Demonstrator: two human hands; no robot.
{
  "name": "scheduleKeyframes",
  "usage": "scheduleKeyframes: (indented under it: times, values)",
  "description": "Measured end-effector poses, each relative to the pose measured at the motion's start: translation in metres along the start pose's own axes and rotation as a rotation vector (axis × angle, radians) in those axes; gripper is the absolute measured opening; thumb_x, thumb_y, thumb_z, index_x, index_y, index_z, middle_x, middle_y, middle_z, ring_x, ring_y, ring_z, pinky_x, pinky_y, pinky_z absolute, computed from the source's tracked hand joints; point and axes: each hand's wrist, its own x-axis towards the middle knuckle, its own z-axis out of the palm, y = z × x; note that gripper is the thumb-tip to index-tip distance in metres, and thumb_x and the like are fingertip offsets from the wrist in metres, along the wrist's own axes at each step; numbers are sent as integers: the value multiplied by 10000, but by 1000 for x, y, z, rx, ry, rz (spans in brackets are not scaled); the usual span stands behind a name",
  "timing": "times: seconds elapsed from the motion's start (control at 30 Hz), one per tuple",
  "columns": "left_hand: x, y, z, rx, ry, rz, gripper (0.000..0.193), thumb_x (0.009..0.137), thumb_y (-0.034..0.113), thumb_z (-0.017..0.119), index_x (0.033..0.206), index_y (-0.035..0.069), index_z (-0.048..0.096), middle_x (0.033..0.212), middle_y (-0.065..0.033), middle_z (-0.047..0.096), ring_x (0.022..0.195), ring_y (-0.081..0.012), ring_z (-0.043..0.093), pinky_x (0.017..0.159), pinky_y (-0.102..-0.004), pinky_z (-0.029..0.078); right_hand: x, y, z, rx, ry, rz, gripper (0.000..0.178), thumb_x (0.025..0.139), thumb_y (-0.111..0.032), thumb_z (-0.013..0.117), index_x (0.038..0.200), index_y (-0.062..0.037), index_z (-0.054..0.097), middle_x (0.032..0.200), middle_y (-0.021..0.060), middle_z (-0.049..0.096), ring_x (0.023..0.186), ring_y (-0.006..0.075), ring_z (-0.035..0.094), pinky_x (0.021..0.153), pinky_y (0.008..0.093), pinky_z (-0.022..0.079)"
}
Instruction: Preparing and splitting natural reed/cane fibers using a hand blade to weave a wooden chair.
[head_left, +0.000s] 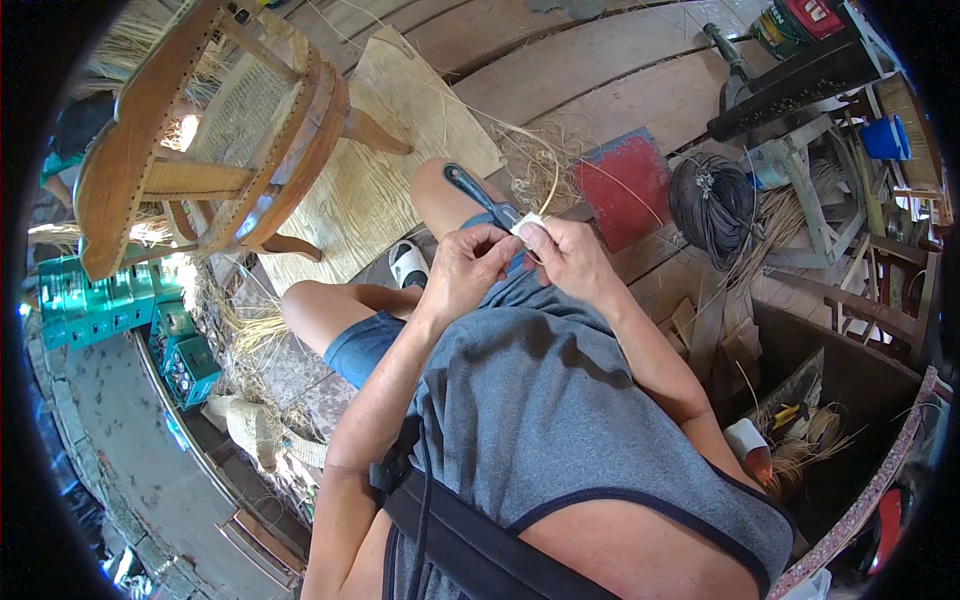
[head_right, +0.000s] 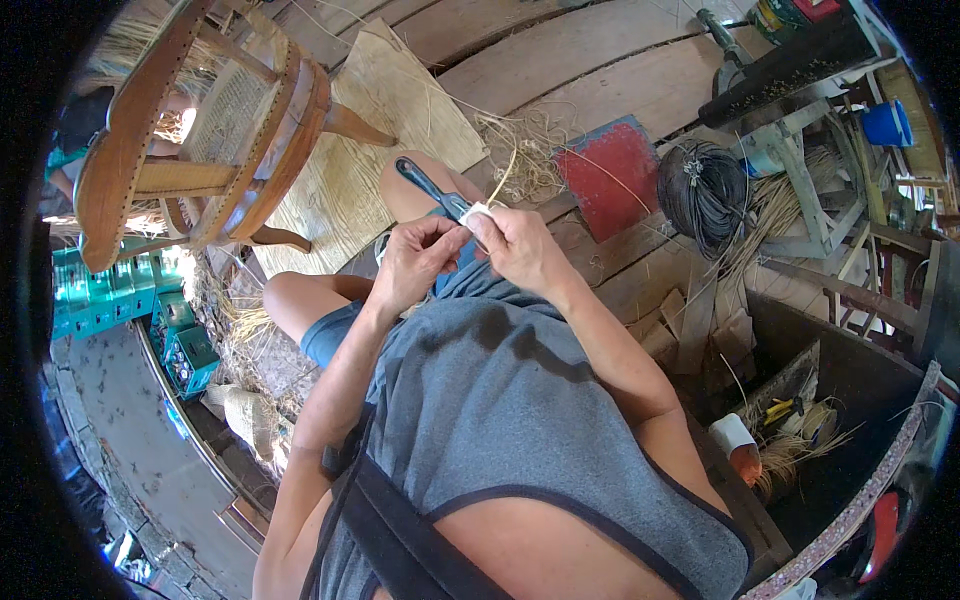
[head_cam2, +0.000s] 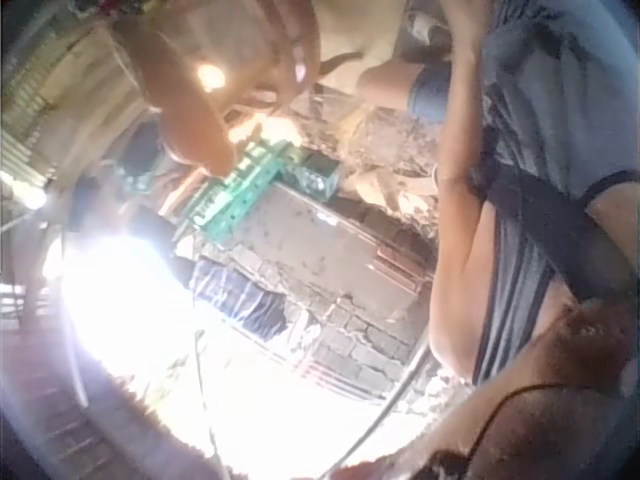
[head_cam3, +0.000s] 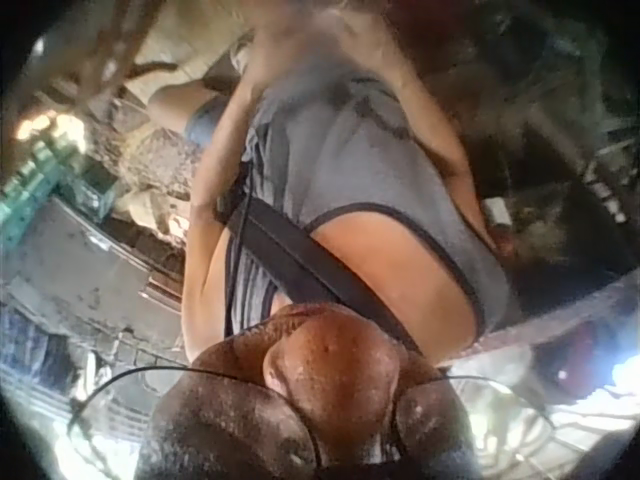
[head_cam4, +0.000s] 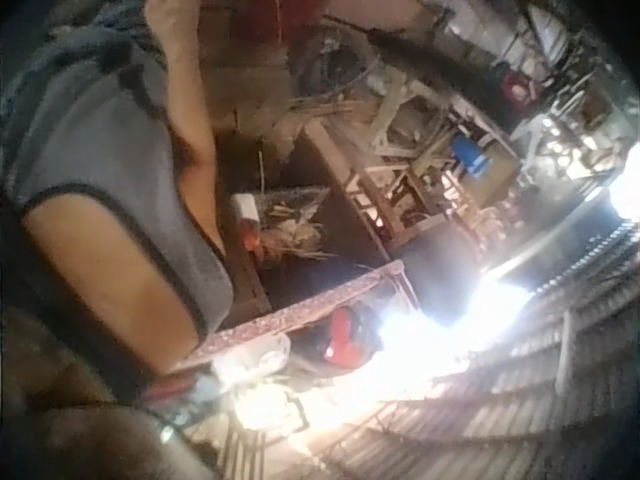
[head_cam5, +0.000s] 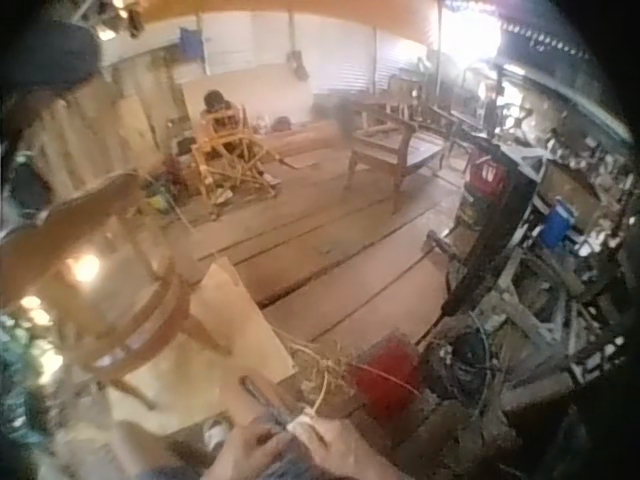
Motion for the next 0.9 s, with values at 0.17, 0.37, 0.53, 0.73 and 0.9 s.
scheduleKeyframes:
  times: [0.17, 0.37, 0.53, 0.73, 0.9]
  values:
    - [-9, -2, 1, 299, 61, 211, 218, 942, 188, 619, 861, -14, 626, 636, 0, 533, 574, -59, 448, 517, -242, 385, 1, 5, 5, -152, 100, -188, 311, 993, -225, 485, 872, 29, 617, 628, 109, 600, 501, 172, 574, 479, 307, 452]
    - [-36, 12, -8, 335, 62, 241, 189, 940, 157, 601, 869, -18, 613, 617, -47, 540, 563, -91, 468, 516, -272, 400, 12, 3, -26, 178, 66, -42, 375, 1008, -319, 496, 916, 9, 653, 639, 7, 555, 469, 43, 454, 413, 196, 366]
    - [-69, 17, -23, 305, 61, 229, 155, 939, 128, 605, 880, -14, 619, 608, -14, 510, 563, -67, 455, 515, -245, 384, 18, -13, -39, 324, 105, -44, 379, 992, -320, 527, 935, 37, 639, 641, 27, 551, 468, 48, 447, 405, 191, 355]
    - [-106, 28, -36, 307, 75, 219, 141, 938, 110, 606, 883, -18, 624, 618, 3, 507, 562, -58, 448, 508, -232, 381, 31, -19, -60, 354, 125, -52, 328, 981, -294, 547, 932, 15, 647, 633, 28, 550, 442, 60, 450, 387, 194, 341]
    - [-148, 35, -53, 338, 87, 123, 120, 923, 90, 610, 872, -18, 629, 653, -18, 563, 579, -70, 503, 525, -231, 401, 45, -25, -81, 411, 171, -125, 291, 975, -268, 550, 976, 8, 642, 650, 43, 565, 446, 68, 448, 388, 187, 339]
